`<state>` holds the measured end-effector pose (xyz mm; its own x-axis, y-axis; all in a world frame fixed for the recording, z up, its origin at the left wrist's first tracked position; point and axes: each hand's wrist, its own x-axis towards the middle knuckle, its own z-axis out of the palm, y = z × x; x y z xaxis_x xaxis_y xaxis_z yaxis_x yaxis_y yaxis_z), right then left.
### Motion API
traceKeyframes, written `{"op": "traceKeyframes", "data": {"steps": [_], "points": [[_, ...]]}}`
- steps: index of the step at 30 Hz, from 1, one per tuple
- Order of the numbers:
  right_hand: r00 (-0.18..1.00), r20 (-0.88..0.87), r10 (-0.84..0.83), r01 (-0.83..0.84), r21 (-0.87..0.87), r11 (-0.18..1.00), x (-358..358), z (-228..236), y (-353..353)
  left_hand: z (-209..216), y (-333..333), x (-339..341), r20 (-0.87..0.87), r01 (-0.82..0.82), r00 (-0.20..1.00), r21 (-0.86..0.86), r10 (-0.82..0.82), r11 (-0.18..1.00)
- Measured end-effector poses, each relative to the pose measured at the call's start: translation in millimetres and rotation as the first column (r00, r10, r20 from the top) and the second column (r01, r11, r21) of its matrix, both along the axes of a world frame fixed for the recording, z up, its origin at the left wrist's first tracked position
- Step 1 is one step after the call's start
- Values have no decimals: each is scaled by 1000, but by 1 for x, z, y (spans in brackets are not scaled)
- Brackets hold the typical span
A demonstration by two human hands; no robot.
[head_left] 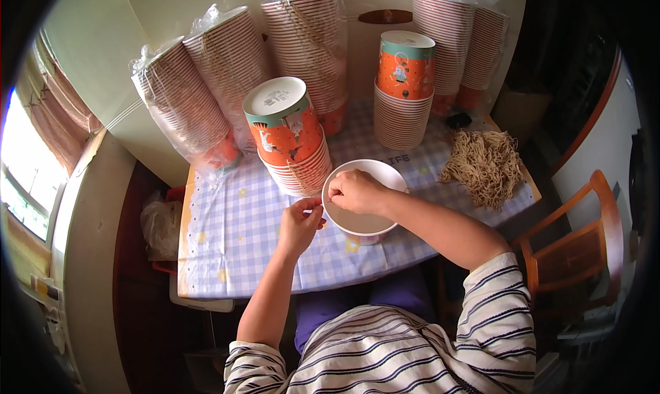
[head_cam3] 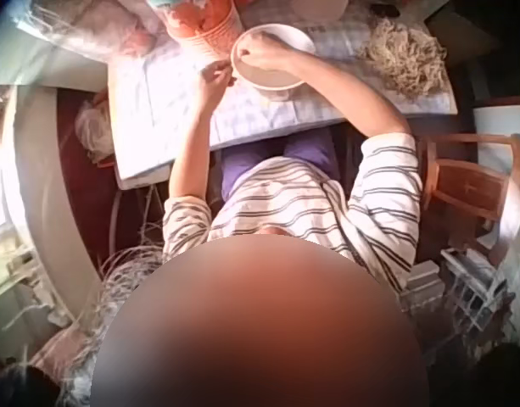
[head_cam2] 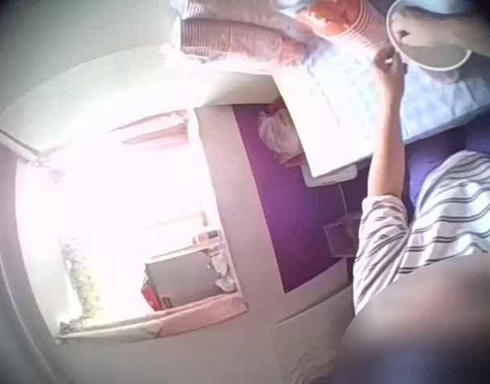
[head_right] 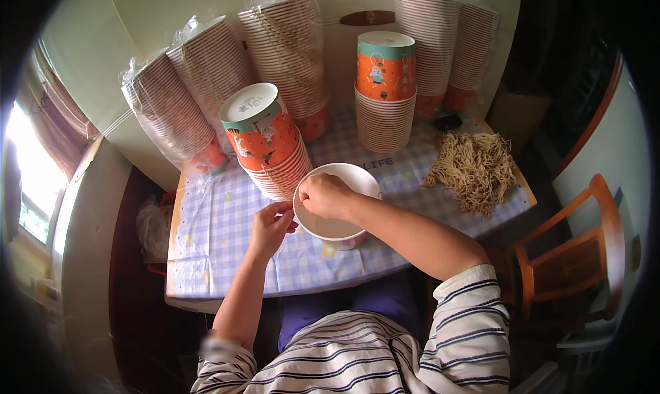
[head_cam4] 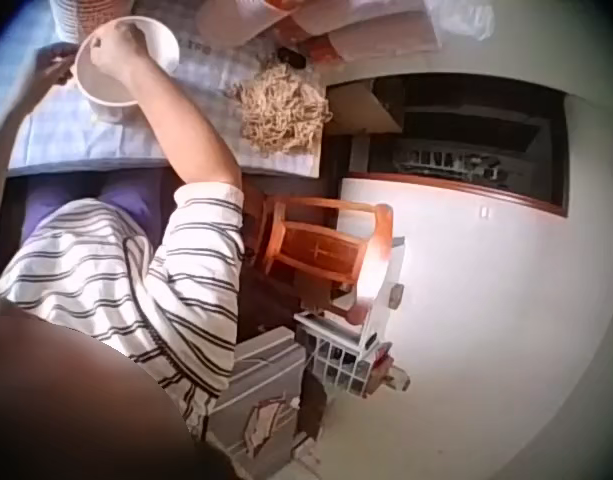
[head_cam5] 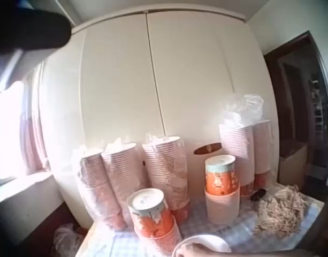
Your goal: Attaching plastic handles to paper food buckets at a workspace.
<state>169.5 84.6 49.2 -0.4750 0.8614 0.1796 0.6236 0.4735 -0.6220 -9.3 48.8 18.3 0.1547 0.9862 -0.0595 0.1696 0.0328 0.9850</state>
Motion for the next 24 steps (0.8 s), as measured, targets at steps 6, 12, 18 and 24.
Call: {"op": "traceKeyframes", "data": {"steps": [6,12,18,24], "points": [[1000,-18,7,-6,46,999,-2,-7,4,0,2,0,-63,-8,998,22,9,1000],[999,-46,12,-11,31,999,-3,-8,4,1,5,-2,-159,35,987,87,-20,996],[997,-75,-21,19,-25,1000,-2,-10,8,6,9,-2,-291,76,957,170,-24,983],[996,-78,-48,40,-103,994,-4,-5,5,10,8,-2,-307,72,951,150,-22,986]]}}
